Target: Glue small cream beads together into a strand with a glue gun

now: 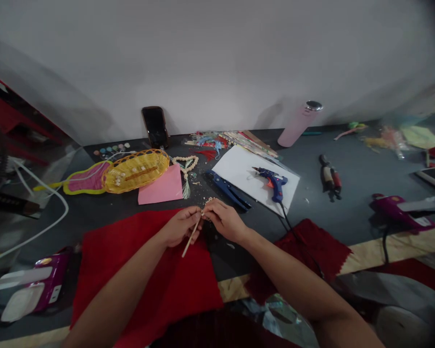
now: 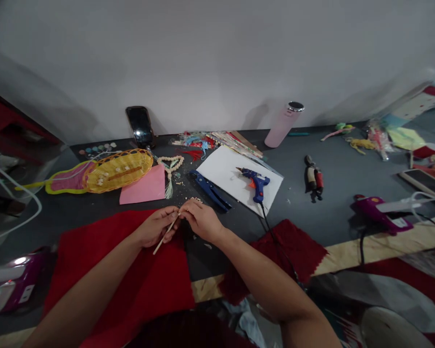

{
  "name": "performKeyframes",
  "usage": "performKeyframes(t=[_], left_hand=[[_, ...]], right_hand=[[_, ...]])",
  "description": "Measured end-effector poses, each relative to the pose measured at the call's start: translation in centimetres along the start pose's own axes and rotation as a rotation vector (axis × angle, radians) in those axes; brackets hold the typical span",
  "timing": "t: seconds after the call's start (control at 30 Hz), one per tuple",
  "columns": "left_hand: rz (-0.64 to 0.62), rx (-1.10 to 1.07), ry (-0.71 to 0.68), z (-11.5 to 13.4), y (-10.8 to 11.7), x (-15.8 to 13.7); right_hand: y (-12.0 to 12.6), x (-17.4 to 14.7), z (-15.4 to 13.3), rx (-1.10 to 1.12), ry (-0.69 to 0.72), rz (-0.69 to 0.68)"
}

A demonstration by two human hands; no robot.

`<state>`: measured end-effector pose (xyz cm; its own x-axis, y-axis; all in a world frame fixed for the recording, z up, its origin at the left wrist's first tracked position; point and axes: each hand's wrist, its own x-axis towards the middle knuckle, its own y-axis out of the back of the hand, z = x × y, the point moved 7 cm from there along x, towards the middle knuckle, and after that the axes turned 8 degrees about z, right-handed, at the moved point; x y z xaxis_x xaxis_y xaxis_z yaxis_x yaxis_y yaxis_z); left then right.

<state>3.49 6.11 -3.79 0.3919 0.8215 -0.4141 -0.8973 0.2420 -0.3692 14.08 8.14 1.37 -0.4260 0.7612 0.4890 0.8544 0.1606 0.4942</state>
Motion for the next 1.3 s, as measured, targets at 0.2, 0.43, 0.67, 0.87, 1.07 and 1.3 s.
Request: performKeyframes(t=[0.2, 0.43, 0.67, 0.87, 1.07, 1.3], left_hand=[[0.048, 0.023, 0.007, 0.1, 0.0, 0.0], [0.077, 0.033, -0.038, 0.4, 0.1, -0.2], [0.076, 0.013, -0.017, 0.2, 0.3, -0.1], [0.104, 0.057, -0.006, 0.1, 0.4, -0.1], [0.076, 0.086, -0.009, 0.2, 0.1, -0.2], [0.077, 0.063, -0.011, 0.2, 0.2, -0.3]], right_hand=[[-0.1, -0.1, 0.0, -0.055, -0.004, -0.009], [0.8, -0.2, 0.8, -0.011, -0.086, 0.076], [0.5, 0.0, -0.2, 0.075, -0.059, -0.042], [0.5, -0.1, -0.3, 0.031, -0.055, -0.053], [0.3, -0.1, -0.2, 0.013, -0.034, -0.07], [0.4, -0.1, 0.3, 0.025, -0.064, -0.052]])
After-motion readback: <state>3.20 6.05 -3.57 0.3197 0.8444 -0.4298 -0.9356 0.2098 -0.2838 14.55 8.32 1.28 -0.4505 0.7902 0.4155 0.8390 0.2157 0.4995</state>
